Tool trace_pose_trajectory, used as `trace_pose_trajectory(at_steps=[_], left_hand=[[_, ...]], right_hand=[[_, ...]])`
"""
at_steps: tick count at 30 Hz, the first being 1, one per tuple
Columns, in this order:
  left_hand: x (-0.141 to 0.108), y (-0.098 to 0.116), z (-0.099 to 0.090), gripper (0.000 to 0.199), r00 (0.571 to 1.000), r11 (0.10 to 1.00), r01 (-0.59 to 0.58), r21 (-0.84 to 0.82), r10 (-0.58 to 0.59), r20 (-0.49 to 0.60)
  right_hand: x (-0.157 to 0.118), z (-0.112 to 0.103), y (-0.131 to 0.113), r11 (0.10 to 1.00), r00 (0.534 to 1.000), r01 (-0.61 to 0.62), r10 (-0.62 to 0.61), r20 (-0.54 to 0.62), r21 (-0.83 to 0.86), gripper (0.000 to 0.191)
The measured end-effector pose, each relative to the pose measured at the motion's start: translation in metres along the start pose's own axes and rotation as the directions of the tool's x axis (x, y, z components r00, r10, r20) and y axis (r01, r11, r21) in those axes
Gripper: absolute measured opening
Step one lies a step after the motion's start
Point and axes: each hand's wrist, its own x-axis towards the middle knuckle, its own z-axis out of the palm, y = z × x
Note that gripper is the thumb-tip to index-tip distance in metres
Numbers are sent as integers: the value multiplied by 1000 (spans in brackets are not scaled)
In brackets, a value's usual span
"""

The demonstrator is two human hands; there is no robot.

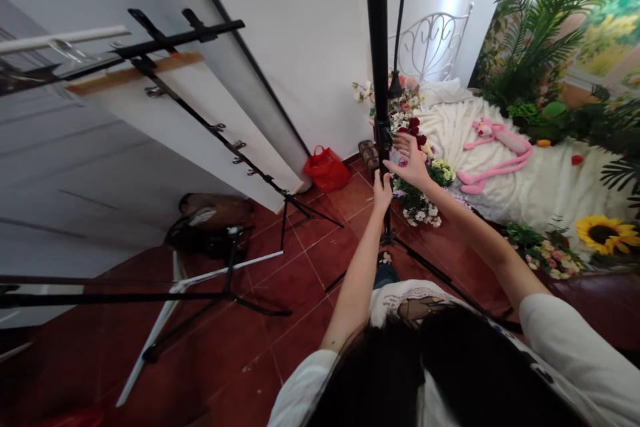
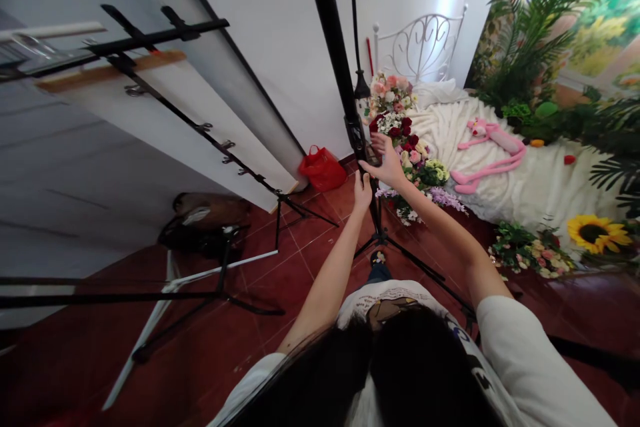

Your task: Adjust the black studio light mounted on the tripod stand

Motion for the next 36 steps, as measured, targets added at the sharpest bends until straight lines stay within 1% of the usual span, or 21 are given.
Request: trace_pose_trajectory(at_steps=[2,4,6,9,13,18,22,24,28,32,36], left_hand=[[0,-3,0,65,1000,1000,7,-1,-7,9],[0,-5,1,65,1000,1000,8,5,-8,1],[0,-6,0,66,1000,1000,13,9,-13,-8],[0,-4,-2,65,1000,1000,23,7,-23,16],[0,1,-7,61,997,1000,28,4,-28,73],[-1,3,-9,59,1000,1000,10,2,-10,20],[-3,2,-7,57,997,996,4,-86,2,76],[-4,1,-5,57,998,993,-10,-114,18,68],[-3,-4,-3,60,998,994,-28,-105,34,50],[-1,-13,-2,58,998,994,-40,-100,45,50],[0,-19,-4,57,996,995,-53,-79,58,70]], right_hand=[[32,-3,-19,992,996,92,-90,-28,90,83],[54,-3,-34,983,990,129,-121,-67,133,78],[67,-2,-41,984,990,124,-115,-78,127,73],[72,-1,-40,990,993,98,-91,-72,102,69],[72,-1,-36,983,990,77,-55,-133,166,67],[69,4,-35,962,979,48,8,-204,268,67],[66,12,-28,938,973,80,0,-230,338,66],[64,16,-23,925,970,101,-9,-244,365,67],[53,23,-21,912,967,93,14,-256,401,71],[37,31,-24,910,967,37,72,-246,412,74],[23,45,-23,921,961,-24,128,-243,389,77]])
